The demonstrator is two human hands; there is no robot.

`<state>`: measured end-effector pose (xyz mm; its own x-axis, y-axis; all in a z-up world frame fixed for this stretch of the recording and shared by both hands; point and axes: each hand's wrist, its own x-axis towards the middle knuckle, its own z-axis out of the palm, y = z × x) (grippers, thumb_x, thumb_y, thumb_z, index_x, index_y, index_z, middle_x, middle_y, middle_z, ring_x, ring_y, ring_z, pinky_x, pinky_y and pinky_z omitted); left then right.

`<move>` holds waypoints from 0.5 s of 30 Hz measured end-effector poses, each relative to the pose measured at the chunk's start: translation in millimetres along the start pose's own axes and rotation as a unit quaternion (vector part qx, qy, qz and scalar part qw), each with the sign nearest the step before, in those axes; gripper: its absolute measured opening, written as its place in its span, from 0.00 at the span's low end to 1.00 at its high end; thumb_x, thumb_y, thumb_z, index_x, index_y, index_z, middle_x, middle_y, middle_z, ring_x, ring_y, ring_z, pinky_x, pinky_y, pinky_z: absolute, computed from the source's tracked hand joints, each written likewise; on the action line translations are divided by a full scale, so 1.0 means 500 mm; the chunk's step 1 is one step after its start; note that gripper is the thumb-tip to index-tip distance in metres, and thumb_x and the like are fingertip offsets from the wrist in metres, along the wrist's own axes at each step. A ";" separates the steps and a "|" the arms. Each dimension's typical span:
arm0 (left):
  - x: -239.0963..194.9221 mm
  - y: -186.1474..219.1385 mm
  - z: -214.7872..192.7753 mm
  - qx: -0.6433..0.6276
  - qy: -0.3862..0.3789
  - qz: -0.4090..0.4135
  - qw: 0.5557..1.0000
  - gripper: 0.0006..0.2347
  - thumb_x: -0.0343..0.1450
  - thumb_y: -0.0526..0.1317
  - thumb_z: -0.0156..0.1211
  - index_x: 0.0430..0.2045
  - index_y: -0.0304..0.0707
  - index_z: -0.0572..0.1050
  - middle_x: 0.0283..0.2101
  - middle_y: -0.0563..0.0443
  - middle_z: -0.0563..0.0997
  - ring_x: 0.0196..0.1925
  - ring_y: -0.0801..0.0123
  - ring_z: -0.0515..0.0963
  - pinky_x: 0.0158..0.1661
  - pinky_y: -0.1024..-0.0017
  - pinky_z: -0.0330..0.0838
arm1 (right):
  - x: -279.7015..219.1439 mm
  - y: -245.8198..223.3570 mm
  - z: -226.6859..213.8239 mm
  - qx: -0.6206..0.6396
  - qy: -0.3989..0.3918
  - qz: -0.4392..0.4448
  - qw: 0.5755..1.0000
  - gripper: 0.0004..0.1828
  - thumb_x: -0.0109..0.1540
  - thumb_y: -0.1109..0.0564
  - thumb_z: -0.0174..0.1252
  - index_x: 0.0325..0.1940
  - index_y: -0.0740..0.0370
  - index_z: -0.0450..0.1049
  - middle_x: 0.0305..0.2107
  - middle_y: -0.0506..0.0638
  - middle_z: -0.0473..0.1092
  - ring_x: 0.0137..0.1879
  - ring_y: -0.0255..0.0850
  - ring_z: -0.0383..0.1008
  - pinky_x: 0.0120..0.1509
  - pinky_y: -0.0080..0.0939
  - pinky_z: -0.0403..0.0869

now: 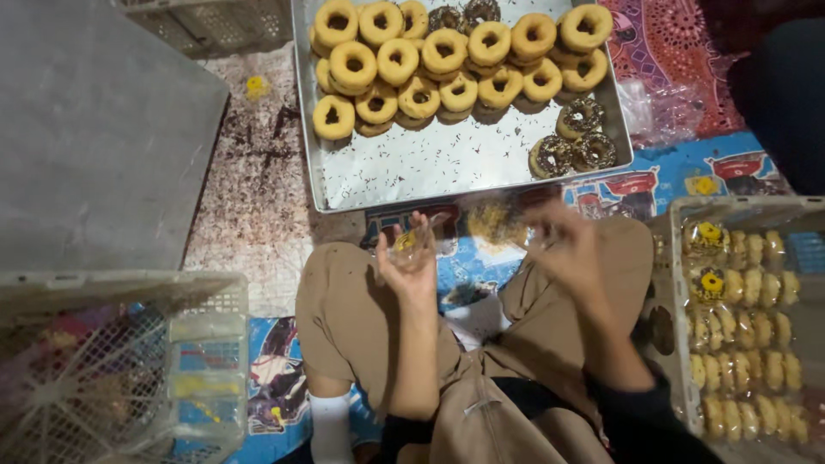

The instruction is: The person sits on the floor and repeatedly picks up donuts from a metal tray, places them into small plastic bags, and arranges the packaged donuts into a plastic crate. The person handles both plain and chocolate-sprinkled donuts.

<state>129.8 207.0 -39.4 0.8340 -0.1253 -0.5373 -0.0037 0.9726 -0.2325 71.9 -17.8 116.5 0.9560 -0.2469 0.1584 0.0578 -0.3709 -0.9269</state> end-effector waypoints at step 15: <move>-0.147 -0.127 0.121 0.259 -0.315 0.048 0.912 0.38 0.70 0.33 0.63 0.75 0.60 0.49 0.69 0.37 0.66 0.66 0.47 0.70 0.58 0.57 0.68 | -0.039 -0.143 0.079 0.046 -0.091 -0.140 0.985 0.22 0.62 0.64 0.61 0.60 0.69 0.74 0.50 0.57 0.74 0.54 0.52 0.75 0.59 0.50 0.73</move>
<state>101.9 166.5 63.9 0.9956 -0.0561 0.0755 0.0315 0.9554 0.2938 60.5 48.8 166.2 0.9343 0.0204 0.3559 0.3437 -0.3168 -0.8840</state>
